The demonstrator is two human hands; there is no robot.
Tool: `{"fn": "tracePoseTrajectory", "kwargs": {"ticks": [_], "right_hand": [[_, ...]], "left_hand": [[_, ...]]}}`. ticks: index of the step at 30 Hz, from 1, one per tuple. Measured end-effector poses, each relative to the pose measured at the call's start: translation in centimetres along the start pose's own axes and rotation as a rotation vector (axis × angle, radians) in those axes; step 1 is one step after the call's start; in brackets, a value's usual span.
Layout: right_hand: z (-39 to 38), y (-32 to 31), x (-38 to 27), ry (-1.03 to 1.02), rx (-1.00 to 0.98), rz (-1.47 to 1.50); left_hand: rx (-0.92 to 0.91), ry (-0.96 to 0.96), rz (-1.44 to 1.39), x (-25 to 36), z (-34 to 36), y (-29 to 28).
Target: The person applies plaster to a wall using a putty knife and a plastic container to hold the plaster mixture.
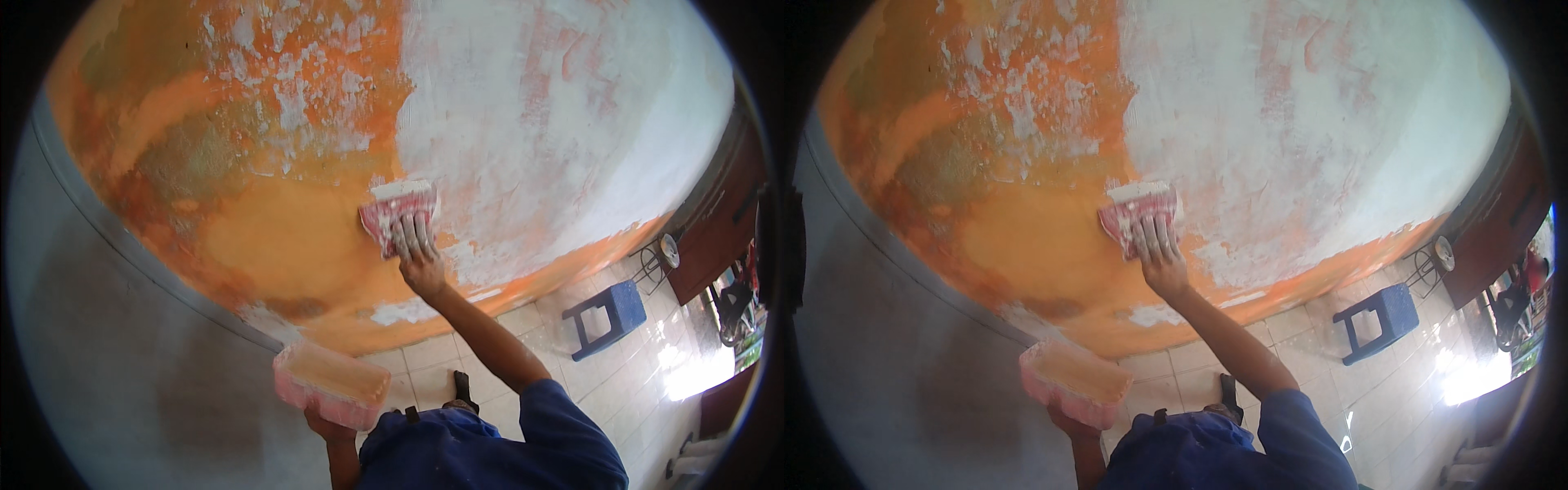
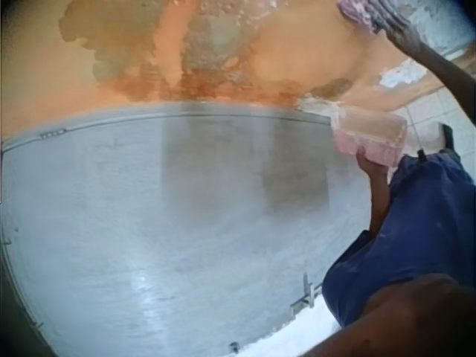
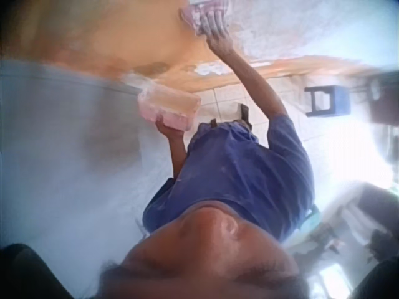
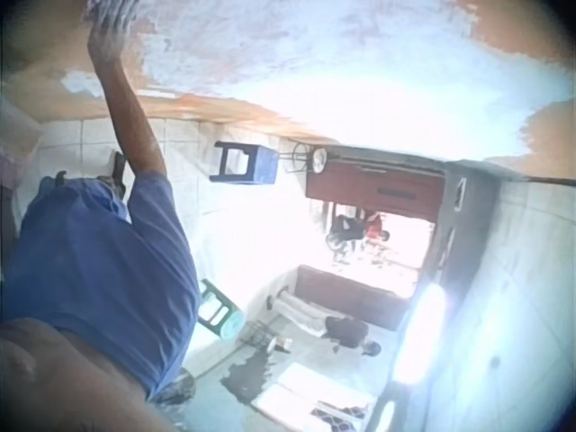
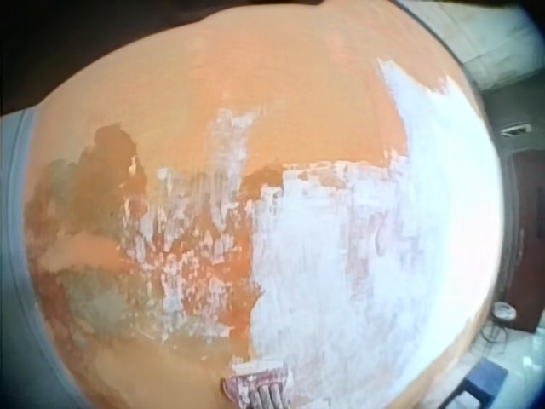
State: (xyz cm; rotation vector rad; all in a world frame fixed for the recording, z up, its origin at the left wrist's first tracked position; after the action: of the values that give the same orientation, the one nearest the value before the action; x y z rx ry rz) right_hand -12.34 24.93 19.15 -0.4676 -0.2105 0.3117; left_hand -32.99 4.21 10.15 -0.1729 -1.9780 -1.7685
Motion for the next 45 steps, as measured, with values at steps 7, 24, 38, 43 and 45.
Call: {"fn": "tracePoseTrajectory", "kwargs": {"ticks": [7,24,38,43,45], "right_hand": [[-9.2,-1.2,-1.8,0.012,-0.144,0.15],[-9.4,-1.4,-4.6,0.036,-0.174,0.24],[-10.7,3.3,1.1,0.077,-0.096,0.042],[-13.5,-1.0,-0.2,0.138,-0.061,0.1],[-10.5,-4.3,-0.3,0.113,0.076,0.089]], "left_hand": [[0.032,0.117,0.026,1.0,-1.1,-0.4],[-0.015,0.115,-0.002,2.1,-0.8,-0.1],[-0.024,0.086,0.022,1.8,-0.7,-0.5],[-0.018,0.126,0.005,2.5,-0.9,0.8],[0.01,0.134,-0.004,2.4,-0.6,-0.2]]}}
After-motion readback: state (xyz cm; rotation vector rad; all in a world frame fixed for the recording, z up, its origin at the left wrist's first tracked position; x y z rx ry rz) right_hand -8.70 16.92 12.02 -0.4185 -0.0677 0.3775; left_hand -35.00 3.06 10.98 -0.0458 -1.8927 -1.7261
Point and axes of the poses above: each hand's wrist, its own z-axis towards the middle knuckle, its own y-axis out of the palm, x = y × z, the point moved 6 cm from there along z, towards the middle knuckle, and after that the axes turned 8 degrees about -z, right-handed, at the moved point
